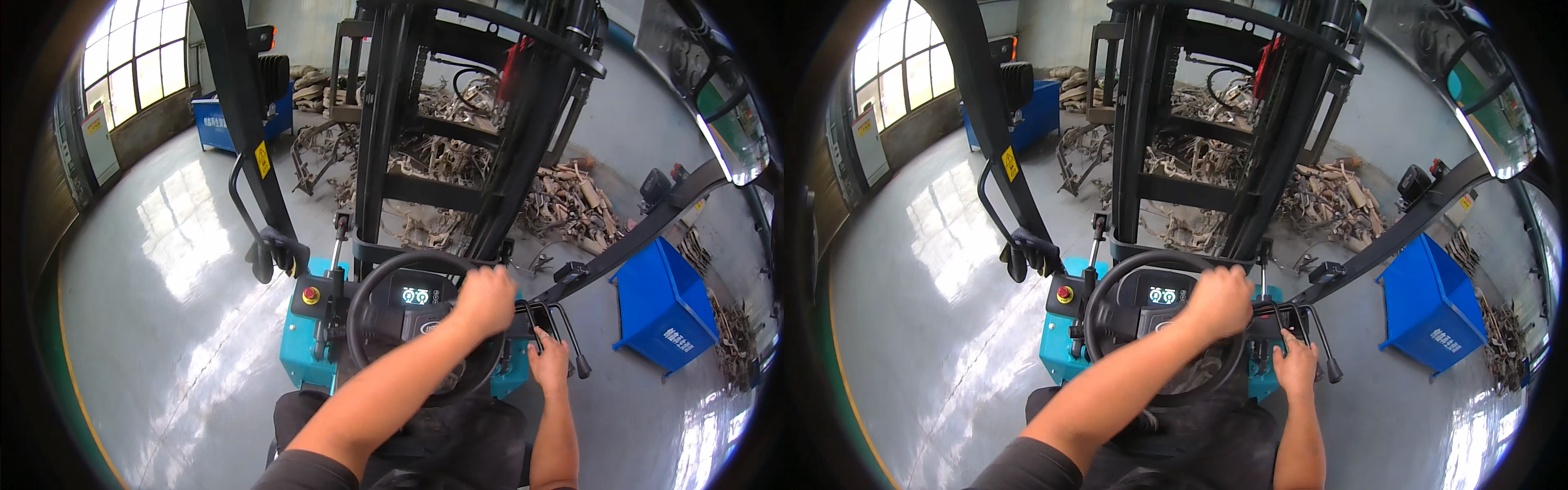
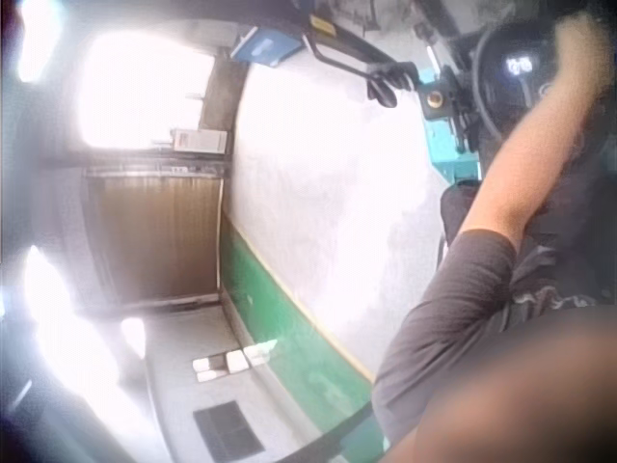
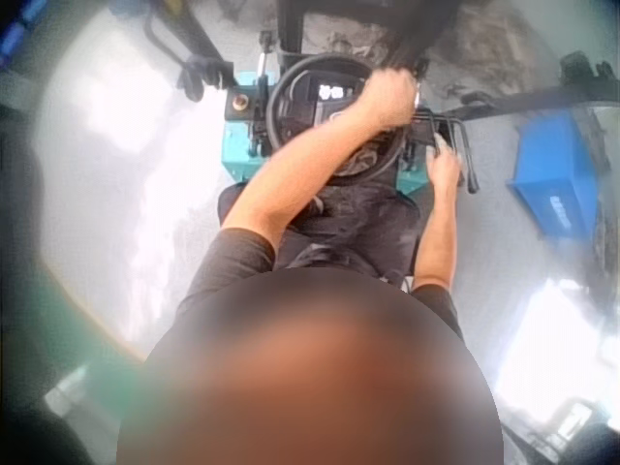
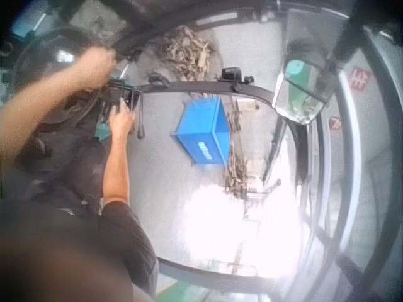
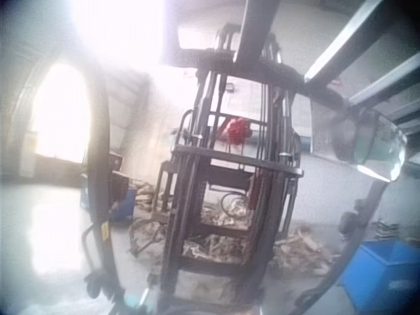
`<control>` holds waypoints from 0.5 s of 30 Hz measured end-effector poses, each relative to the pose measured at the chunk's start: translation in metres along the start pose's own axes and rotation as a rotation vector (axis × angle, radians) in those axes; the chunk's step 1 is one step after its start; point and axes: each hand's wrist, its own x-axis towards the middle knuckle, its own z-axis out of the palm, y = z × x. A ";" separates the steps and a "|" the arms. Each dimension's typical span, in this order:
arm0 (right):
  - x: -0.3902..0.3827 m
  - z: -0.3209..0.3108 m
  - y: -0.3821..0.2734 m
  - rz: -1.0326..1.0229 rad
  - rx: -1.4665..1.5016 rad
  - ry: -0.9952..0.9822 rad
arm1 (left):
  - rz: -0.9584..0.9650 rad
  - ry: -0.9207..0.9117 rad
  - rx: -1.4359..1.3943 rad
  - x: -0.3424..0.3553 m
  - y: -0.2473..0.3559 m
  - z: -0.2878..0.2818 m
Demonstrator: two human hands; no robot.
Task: The person operates a forklift inside a warehouse, steering and using the controls to lift and lower a large pile of scrap metal. The forklift is maneuvered toward the scrap pile, the forks are raised to engage the material, and the load is lifted and repositioned within the facility.
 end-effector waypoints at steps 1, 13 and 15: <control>0.001 0.002 0.002 -0.002 0.006 0.008 | 0.044 -0.029 -0.020 -0.012 0.016 0.004; 0.012 0.002 0.000 0.058 0.106 -0.020 | -0.035 0.143 -0.182 -0.191 -0.011 -0.087; 0.015 0.002 -0.004 0.072 0.115 -0.014 | -0.079 0.161 -0.166 -0.191 -0.039 -0.094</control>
